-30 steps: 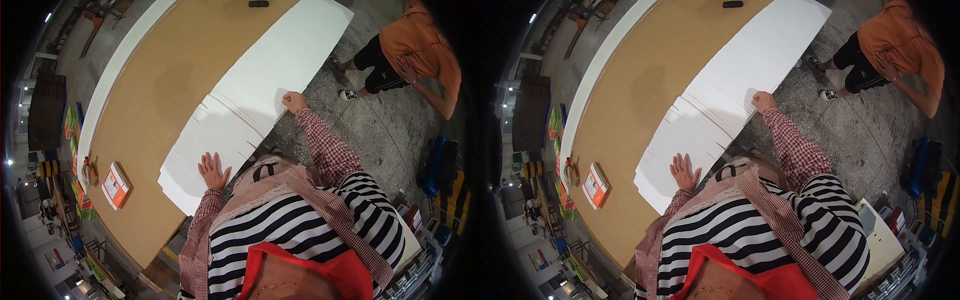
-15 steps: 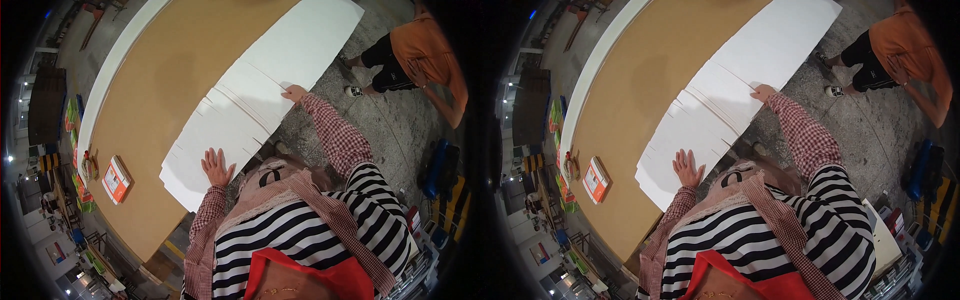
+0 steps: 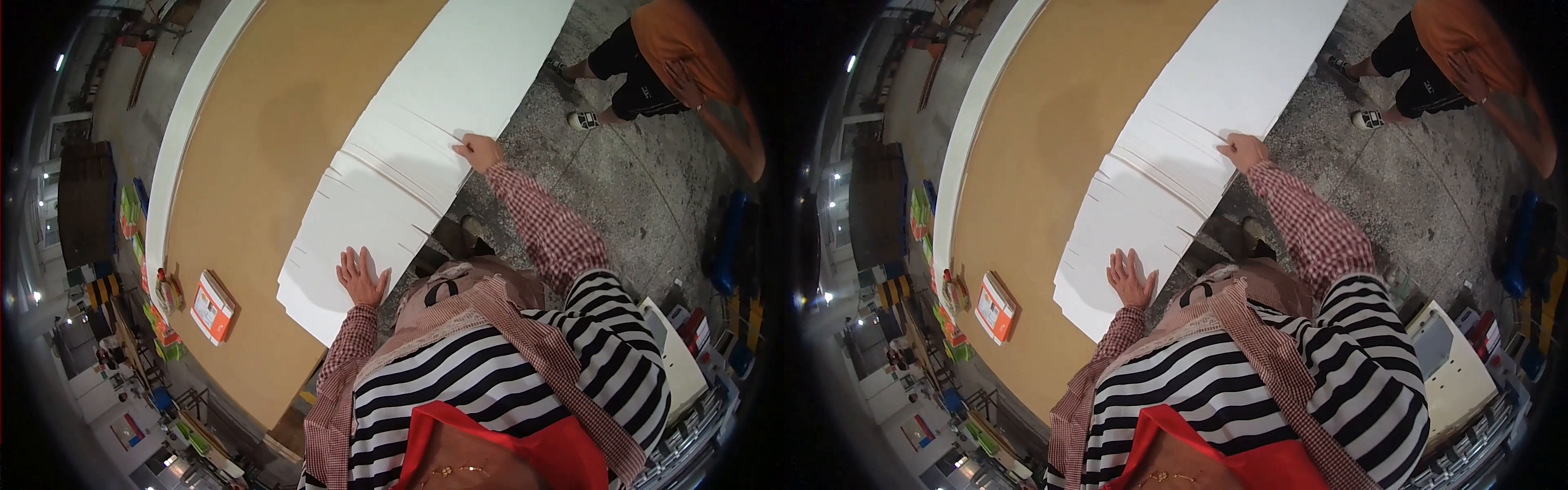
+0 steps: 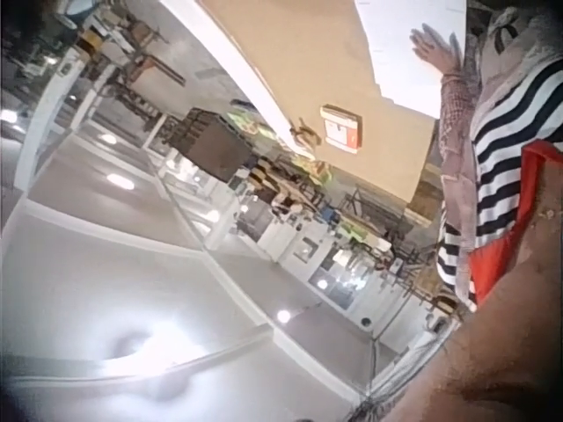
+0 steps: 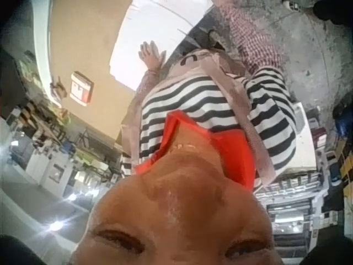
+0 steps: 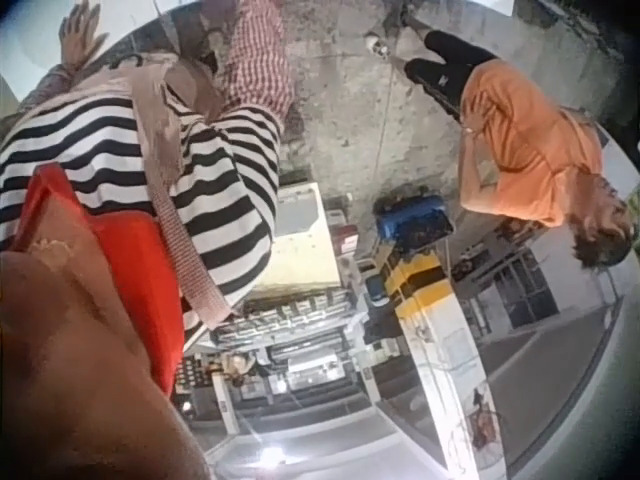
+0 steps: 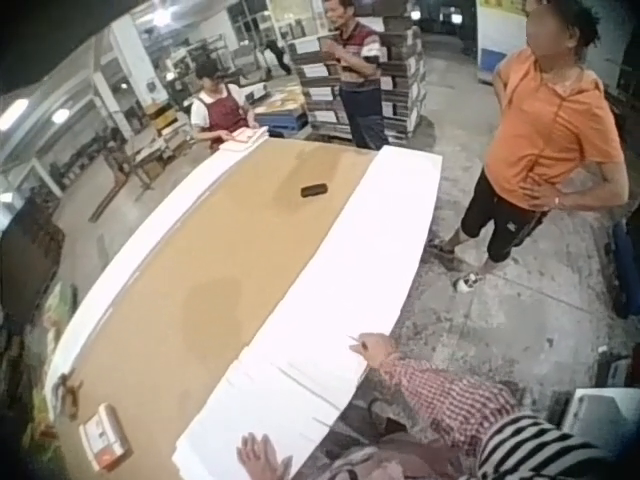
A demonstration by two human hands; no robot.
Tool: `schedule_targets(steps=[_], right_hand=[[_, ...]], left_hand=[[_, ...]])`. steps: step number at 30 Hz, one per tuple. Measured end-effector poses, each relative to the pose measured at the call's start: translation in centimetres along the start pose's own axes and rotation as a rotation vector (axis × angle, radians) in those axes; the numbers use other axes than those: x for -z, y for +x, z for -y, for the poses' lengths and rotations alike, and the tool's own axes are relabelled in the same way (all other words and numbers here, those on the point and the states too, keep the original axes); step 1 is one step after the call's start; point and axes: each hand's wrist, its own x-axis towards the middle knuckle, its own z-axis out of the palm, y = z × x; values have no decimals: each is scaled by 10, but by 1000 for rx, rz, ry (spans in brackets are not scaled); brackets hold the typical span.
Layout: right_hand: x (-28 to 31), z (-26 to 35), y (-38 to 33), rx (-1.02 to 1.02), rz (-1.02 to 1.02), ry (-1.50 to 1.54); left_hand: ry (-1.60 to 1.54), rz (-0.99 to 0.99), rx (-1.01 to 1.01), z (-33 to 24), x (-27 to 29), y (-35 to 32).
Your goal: The recorder is flipping through a stack of white paper or cardboard sheets on a large table, likely for inspection or counting.
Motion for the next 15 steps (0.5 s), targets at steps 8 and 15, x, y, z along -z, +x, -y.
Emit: schedule_targets(steps=[8,15], right_hand=[[-52,-74,-40,-854,-428,1300],[-85,-41,0,-1222,-340,1584]], left_hand=[[-38,-106,64,6,15,34],[-114,-310,-187,0,34,162]])
